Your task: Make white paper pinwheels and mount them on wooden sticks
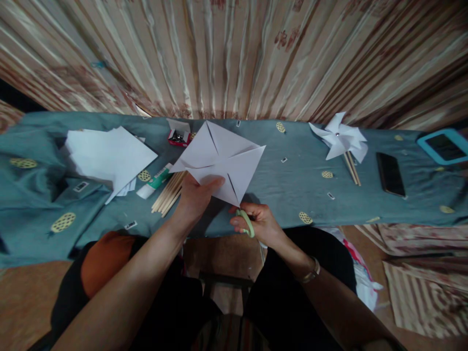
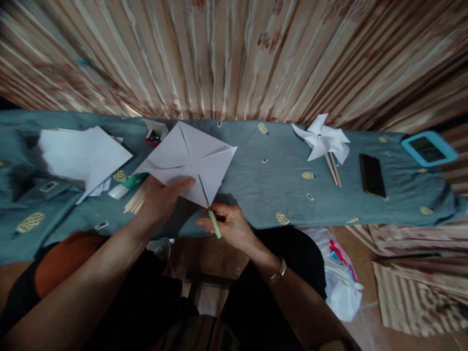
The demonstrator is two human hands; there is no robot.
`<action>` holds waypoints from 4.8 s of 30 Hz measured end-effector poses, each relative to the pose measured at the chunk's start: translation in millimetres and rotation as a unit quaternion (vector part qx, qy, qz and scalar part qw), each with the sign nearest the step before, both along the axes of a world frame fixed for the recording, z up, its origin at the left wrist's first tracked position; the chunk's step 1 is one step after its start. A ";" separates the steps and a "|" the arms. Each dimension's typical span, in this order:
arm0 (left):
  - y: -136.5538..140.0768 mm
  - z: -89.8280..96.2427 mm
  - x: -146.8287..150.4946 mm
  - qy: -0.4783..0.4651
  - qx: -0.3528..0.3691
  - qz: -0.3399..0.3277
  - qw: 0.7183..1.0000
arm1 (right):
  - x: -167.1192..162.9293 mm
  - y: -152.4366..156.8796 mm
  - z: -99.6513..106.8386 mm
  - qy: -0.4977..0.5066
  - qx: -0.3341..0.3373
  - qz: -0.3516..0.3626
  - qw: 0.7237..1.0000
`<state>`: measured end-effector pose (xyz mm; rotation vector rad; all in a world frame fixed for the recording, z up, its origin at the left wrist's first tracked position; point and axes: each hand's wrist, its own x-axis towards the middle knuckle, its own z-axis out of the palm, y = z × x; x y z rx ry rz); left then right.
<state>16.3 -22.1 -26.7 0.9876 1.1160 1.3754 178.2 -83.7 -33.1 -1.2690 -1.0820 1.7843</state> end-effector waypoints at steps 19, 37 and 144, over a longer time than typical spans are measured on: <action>-3.0 -0.3 0.3 0.014 0.004 -0.011 1.000 | -0.8 -0.2 2.2 0.003 -0.016 -0.021 1.000; -5.3 -2.1 2.1 0.018 -0.010 -0.017 1.000 | 0.8 -0.2 1.3 -0.012 0.011 -0.006 1.000; -3.7 0.6 0.3 0.051 -0.010 -0.009 0.999 | 14.5 -0.2 2.6 -0.042 0.017 0.055 0.997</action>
